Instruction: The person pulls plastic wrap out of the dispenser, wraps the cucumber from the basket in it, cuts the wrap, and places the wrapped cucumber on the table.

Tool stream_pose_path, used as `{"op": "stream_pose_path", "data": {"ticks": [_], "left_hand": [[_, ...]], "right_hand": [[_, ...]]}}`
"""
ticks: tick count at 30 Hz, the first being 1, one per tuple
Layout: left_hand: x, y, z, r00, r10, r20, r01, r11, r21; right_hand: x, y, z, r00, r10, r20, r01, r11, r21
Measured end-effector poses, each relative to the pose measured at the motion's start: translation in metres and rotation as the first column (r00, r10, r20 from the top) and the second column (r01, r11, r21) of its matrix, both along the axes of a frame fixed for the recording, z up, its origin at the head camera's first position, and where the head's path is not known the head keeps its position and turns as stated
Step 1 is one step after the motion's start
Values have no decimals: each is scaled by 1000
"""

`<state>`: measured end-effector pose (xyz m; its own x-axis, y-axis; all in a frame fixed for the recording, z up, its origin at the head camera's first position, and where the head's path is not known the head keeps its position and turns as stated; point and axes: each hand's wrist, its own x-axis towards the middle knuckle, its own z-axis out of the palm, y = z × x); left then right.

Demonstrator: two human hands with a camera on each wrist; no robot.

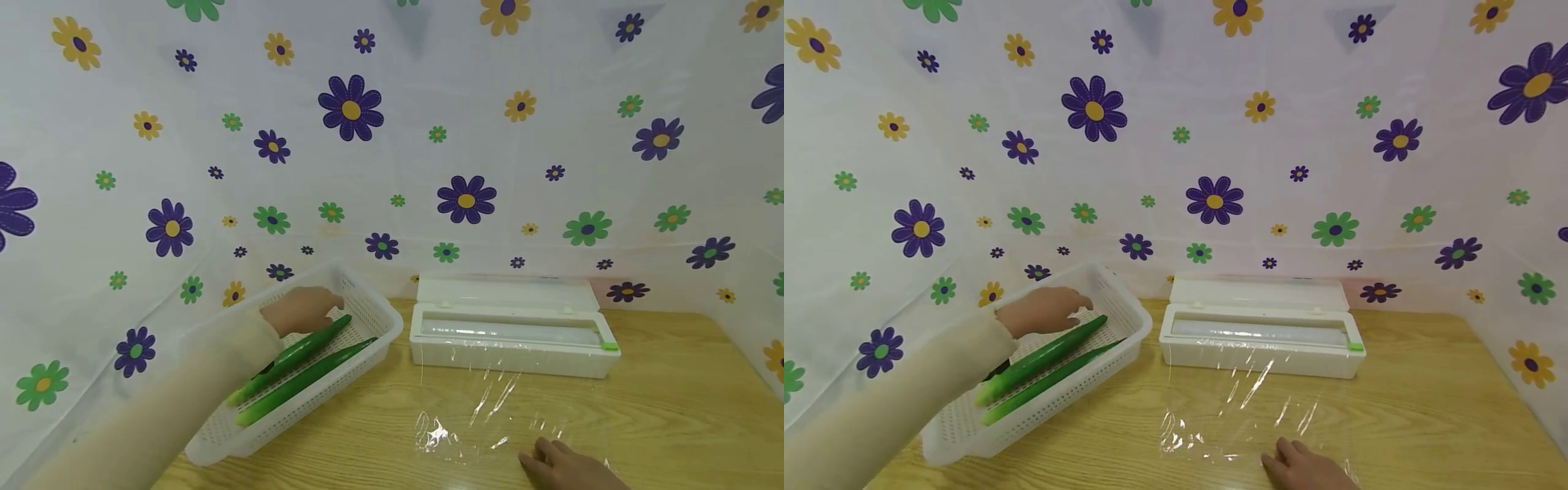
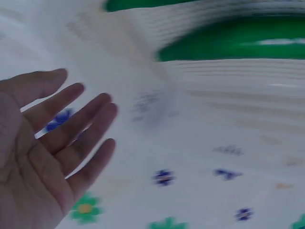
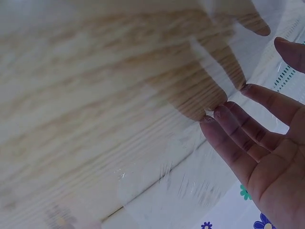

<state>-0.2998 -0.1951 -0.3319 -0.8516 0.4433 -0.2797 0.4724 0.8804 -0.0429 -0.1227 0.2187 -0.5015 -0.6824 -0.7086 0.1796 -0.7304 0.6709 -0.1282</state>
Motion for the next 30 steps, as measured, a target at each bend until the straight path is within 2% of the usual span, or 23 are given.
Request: {"op": "stream_pose_path", "data": {"ticks": [2, 5, 9, 10, 13, 17, 24, 26, 30], "left_hand": [[-14, -15, -15, 1000, 23, 13, -23, 1000, 11], [-29, -32, -37, 998, 57, 24, -57, 998, 20], [-41, -50, -61, 994, 104, 18, -105, 994, 11], [-42, -53, -66, 992, 123, 16, -123, 992, 11], [-40, -62, -75, 986, 163, 38, -163, 987, -5], [-29, -69, -79, 970, 226, 94, -223, 974, -40], [-16, -75, -87, 940, 301, 159, -296, 954, -55], [-16, -74, -88, 933, 316, 172, -314, 949, -41], [-15, -76, -90, 931, 305, 202, -311, 950, -3]], "right_hand": [[0, 0, 1, 1000, -6, 27, 5, 1000, 12], [-2, 2, 4, 1000, 10, 28, -11, 999, 38], [-6, 1, 8, 998, 53, -18, -52, 996, 74], [-7, 0, 10, 998, 55, -8, -54, 995, 80], [-10, -3, 13, 998, 49, 29, -51, 995, 87], [-11, -6, 17, 996, 29, 82, -36, 995, 91], [-11, -6, 12, 992, 83, -93, -82, 997, 15], [-11, -6, 12, 993, 77, -86, -75, 997, 19], [-10, -6, 14, 996, 69, -62, -68, 997, 31]]}}
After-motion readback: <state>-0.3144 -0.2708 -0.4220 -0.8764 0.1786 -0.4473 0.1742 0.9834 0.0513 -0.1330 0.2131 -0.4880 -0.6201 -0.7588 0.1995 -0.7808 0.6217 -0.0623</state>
